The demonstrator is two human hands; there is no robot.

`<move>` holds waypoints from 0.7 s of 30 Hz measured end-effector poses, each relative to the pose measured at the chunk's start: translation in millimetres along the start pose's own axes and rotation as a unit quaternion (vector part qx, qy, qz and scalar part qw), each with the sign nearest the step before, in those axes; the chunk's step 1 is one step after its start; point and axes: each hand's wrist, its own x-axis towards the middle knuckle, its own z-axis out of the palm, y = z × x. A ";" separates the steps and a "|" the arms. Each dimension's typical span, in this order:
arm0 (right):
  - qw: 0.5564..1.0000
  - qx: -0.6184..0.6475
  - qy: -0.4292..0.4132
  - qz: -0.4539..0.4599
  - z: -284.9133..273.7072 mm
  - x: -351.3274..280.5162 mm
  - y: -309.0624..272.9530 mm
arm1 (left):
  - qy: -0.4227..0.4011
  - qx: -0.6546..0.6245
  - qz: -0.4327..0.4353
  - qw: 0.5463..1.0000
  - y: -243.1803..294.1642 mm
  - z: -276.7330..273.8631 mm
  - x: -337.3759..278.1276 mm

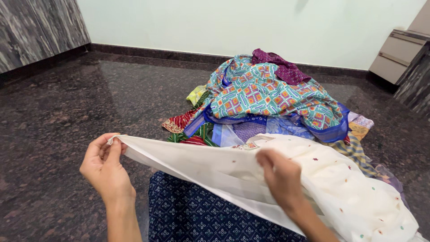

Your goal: The person sits on the floor and repeatedly unfolds, shakes, and refolds a white embroidered cloth. They handle the fabric by hand, smoothing it out and aligning edges while other colorful fabrics remain in a pile nearby.

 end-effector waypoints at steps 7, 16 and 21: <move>0.985 0.057 -0.060 -0.152 21.6 -76.2 -5.1 | 0.002 -0.030 -0.010 1.000 -5.7 -0.1 9.9; 0.992 0.042 -0.007 -0.121 37.6 -79.2 -17.8 | 0.005 -0.017 -0.012 1.000 -7.3 -7.9 10.9; 0.997 0.073 -0.007 -0.001 4.3 -47.5 -14.5 | -0.013 -0.011 -0.006 1.000 0.1 -7.1 8.4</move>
